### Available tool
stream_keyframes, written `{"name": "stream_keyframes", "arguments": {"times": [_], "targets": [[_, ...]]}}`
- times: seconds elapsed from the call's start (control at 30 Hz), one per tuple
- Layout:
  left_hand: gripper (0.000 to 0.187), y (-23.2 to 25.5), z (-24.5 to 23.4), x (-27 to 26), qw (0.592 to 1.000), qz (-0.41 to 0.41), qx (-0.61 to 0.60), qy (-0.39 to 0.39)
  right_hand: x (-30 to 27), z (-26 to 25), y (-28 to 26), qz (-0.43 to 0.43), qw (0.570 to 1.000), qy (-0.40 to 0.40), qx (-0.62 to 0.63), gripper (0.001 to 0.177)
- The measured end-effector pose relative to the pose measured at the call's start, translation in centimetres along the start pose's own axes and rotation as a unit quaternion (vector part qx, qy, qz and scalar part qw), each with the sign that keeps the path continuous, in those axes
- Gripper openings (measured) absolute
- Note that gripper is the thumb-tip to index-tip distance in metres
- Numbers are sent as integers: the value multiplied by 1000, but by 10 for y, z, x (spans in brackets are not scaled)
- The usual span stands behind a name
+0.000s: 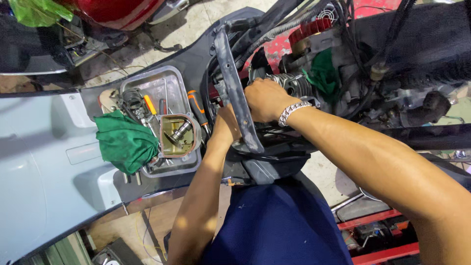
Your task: The person removes the cylinder head, a gasket, and another engine component by hand and with a screwdriver, then begins reassembling the engine by placing components back onto the cylinder studs.
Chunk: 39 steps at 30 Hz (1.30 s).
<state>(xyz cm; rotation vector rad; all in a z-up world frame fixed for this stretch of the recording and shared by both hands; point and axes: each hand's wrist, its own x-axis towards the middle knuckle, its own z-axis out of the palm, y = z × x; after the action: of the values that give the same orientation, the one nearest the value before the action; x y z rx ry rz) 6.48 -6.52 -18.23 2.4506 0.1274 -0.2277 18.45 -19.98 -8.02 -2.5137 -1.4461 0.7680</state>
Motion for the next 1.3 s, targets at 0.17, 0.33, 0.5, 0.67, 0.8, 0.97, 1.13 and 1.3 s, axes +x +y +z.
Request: {"name": "stream_keyframes", "arguments": {"times": [0.17,0.33,0.5,0.67,0.8,0.97,1.13,1.3], "targets": [[28,-8,20,-10,999,-26,-3,41,-1,1,-1,16,1000,-14,19,39],[34,-16,28,-6,999,-20,-20,33,-1,1,3,16,1000,-12,16,40],[21,-61,49,23,948,113,228,-190,-1,5,3,9,1000,7,13,38],[16,-67,48,17,980,78,146,-115,-1,4,1,4,1000,8,10,39],[15,-38,29,9,986,42,131,-98,0,5,1,19,1000,-5,13,38],[20,-18,21,-3,993,21,92,-66,-3,4,2,10,1000,9,25,44],[29,-11,-10,-10,983,-109,93,-115,-2,3,1,-5,1000,6,21,41],[13,23,-80,-42,974,-177,-84,-116,0,8,4,3,1000,25,14,34]]}}
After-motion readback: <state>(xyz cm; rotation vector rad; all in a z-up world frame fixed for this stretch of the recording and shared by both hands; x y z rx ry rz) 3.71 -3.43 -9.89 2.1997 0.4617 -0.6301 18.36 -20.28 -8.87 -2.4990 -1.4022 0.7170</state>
